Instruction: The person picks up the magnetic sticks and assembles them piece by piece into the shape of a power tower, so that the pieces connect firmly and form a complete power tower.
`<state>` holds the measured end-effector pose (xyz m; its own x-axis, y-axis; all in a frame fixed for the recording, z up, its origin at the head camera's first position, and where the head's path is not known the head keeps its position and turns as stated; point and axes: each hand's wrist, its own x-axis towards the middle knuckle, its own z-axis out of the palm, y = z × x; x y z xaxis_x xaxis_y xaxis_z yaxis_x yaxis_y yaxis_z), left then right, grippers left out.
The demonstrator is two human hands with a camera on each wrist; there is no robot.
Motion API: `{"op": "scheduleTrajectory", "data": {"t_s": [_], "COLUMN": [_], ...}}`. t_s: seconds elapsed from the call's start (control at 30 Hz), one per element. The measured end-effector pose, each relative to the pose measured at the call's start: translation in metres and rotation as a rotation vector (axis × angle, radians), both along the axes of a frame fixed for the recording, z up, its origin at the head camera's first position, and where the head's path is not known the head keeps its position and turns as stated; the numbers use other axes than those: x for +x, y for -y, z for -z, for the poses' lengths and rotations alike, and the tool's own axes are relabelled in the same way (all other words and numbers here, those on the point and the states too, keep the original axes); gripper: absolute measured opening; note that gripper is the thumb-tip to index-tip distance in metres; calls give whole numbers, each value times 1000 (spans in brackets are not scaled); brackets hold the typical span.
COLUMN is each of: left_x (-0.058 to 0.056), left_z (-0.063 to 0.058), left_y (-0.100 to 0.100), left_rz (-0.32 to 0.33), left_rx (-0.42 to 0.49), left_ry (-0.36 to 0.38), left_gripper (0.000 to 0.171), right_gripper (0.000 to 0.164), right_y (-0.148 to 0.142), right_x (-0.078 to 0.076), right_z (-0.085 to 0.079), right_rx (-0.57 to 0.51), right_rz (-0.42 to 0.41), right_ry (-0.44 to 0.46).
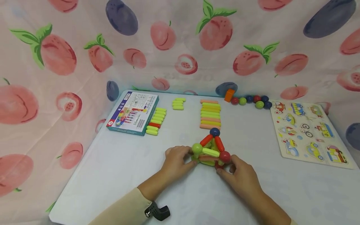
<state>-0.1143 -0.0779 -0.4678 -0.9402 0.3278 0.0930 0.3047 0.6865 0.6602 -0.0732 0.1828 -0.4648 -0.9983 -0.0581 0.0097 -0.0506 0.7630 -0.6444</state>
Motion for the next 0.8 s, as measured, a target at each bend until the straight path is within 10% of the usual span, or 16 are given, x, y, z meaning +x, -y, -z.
{"op": "scheduleTrajectory", "data": {"t_s": [0.8], "left_x": [4], "left_z": [-8], "left_y": [-6], "left_rz": [-71], "left_rx": [-12], "left_ry": [-1], "left_gripper": [27], "right_gripper": [33], "right_y": [-1], "right_x": [-7], "right_z": [2], "right_rx": [-9], "right_rz": [-2], "right_ry": [-23]}}
